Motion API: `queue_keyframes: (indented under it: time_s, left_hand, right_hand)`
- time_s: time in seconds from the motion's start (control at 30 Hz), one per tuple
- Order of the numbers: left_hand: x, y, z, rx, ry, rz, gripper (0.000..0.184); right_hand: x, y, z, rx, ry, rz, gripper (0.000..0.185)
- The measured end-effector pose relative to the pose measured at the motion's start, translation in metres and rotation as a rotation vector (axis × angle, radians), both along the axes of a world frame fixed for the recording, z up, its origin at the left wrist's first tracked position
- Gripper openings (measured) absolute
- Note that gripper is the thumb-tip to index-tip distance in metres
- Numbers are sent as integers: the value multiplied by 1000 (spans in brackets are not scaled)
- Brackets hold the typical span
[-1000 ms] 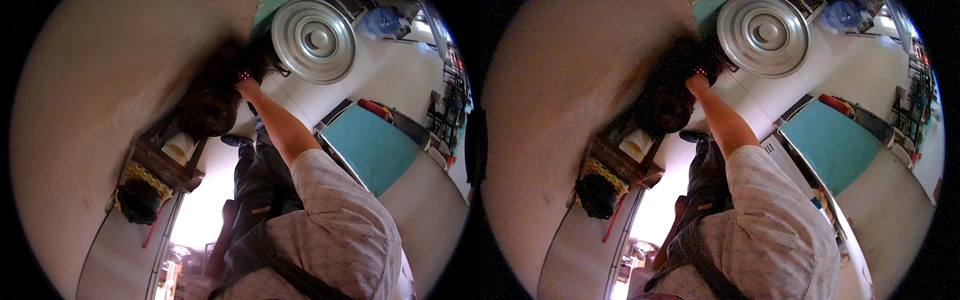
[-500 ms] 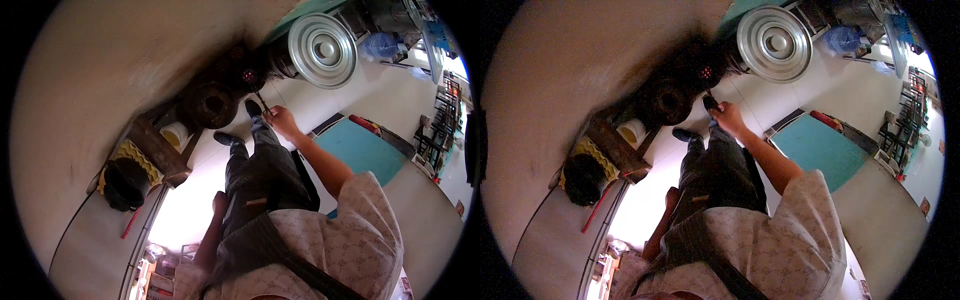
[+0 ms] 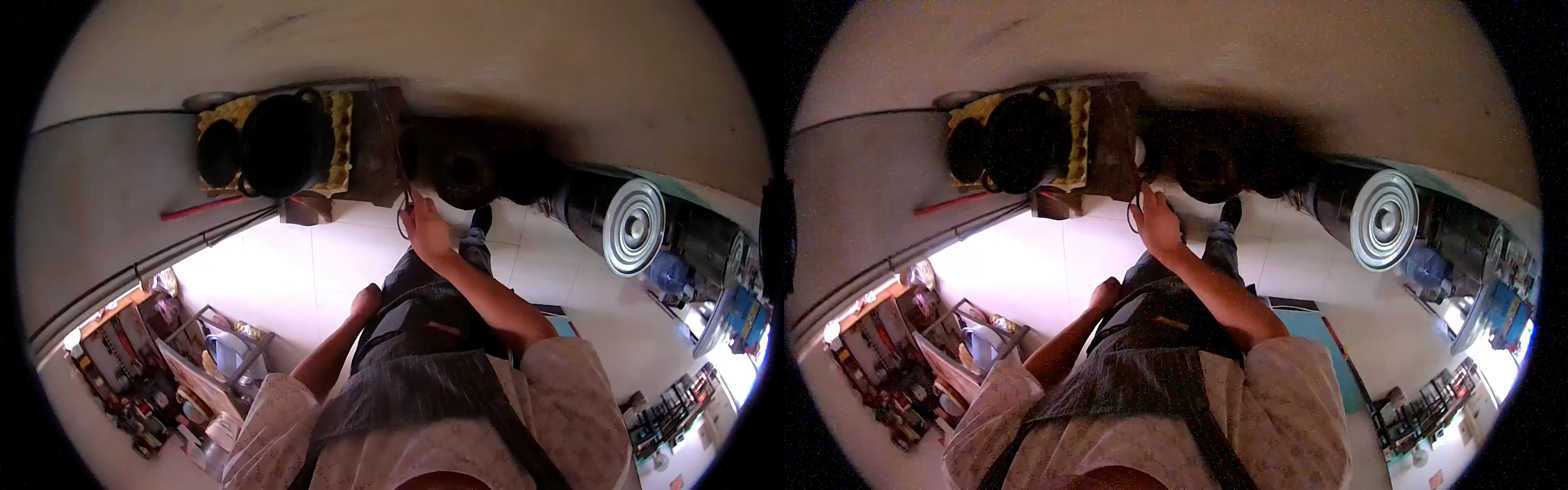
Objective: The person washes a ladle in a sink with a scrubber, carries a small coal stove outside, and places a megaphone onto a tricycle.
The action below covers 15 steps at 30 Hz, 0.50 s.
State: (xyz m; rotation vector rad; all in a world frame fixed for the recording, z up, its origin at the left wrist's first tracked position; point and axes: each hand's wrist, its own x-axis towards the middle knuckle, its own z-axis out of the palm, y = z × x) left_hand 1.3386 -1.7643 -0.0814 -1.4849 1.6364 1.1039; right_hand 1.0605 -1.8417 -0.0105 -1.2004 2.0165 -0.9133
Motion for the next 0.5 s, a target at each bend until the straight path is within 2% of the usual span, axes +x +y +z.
queue_keyframes:
  time_s: [0.07,0.2,0.27,0.33,0.4,0.47,0.5]
  left_hand:
    - [25,12,-18,-31,54,12,36]
    - [39,20,0,-53,115,234,35]
    - [46,23,1,-43,122,251,36]
    - [52,24,2,-25,126,320,36]
    - [56,24,3,-27,145,335,36]
    - [60,23,-2,-44,169,364,36]
    - [66,24,-15,-29,177,260,34]
  right_hand:
    - [17,-22,-5,122,-21,56,52]
    - [55,-47,-39,185,-7,20,57]
    - [79,-47,-72,116,93,39,58]
    - [93,-55,-75,52,188,47,59]
    - [101,-64,-76,370,86,224,59]
    - [119,-62,-113,307,136,220,56]
    - [127,-64,-126,235,185,220,53]
